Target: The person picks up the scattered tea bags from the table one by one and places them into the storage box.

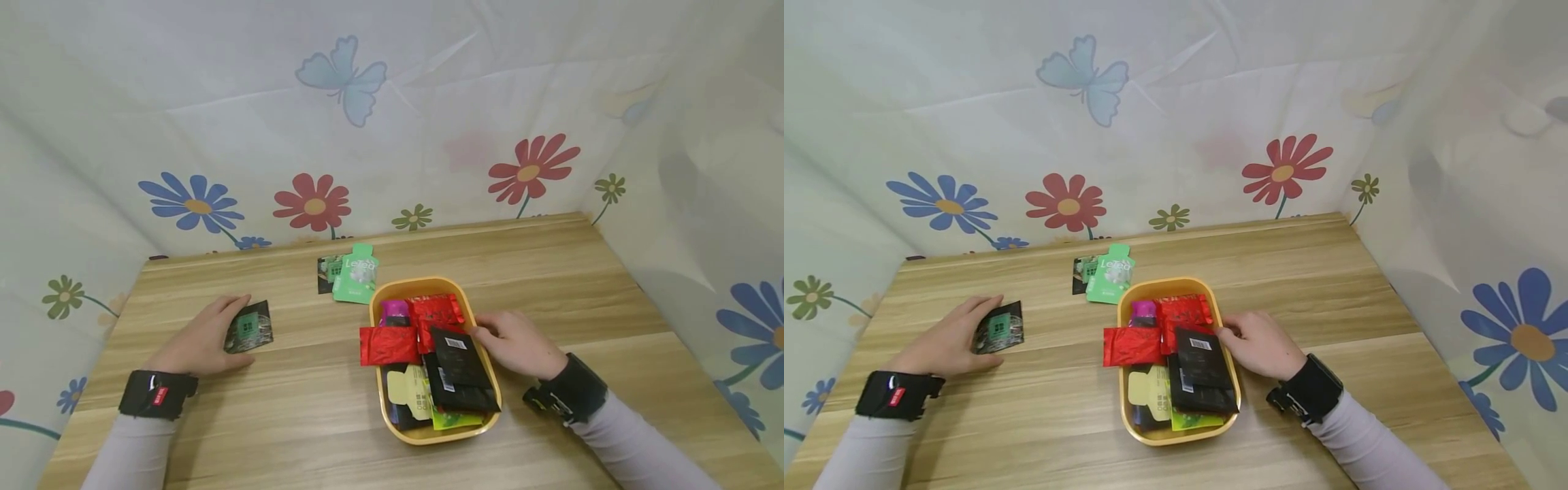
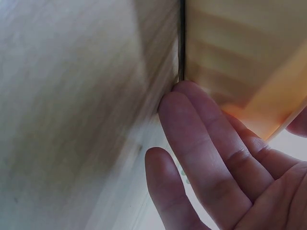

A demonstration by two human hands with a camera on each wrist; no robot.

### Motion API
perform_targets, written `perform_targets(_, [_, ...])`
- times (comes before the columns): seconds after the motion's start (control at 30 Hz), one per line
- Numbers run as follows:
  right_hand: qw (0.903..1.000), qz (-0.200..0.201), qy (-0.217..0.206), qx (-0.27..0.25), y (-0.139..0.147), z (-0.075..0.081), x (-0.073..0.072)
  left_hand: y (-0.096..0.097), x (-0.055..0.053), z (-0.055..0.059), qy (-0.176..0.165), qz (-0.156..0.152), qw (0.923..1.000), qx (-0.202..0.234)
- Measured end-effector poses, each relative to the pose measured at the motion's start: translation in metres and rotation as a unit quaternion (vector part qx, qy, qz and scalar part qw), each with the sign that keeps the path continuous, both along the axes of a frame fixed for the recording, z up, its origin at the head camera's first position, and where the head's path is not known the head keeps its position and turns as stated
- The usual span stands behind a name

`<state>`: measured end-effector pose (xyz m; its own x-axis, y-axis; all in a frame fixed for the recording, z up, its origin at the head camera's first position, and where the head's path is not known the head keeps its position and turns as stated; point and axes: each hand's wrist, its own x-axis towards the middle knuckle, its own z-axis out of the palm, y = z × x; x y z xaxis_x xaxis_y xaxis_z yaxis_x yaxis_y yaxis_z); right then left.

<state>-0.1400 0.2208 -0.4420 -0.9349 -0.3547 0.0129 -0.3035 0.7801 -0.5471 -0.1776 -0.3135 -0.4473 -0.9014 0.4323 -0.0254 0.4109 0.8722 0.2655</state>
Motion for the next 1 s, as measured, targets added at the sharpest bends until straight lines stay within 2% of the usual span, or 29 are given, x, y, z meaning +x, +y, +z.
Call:
perform_targets(0.47, [1.0, -0.001, -0.006, -0.003, -0.001, 0.003, 0.002, -0.007, -0.008, -0.007, 0.026, 0.003, 0.9997, 0.001])
perform_targets(0.8, [1.0, -0.002, -0.009, 0.0, -0.001, 0.003, 0.001, 0.002, -0.006, -0.005, 0.056, 0.007, 0.9984, -0.005])
perform_targets(0.87, [1.0, -0.004, -0.007, 0.002, 0.0, 0.002, 0.0, 0.006, -0.005, -0.003, 0.069, 0.008, 0.9976, 0.001])
perform_targets(1.0, [1.0, -0.004, -0.006, 0.0, 0.0, 0.001, 0.0, 0.023, 0.001, 0.01, 0.105, -0.006, 0.9942, 0.024])
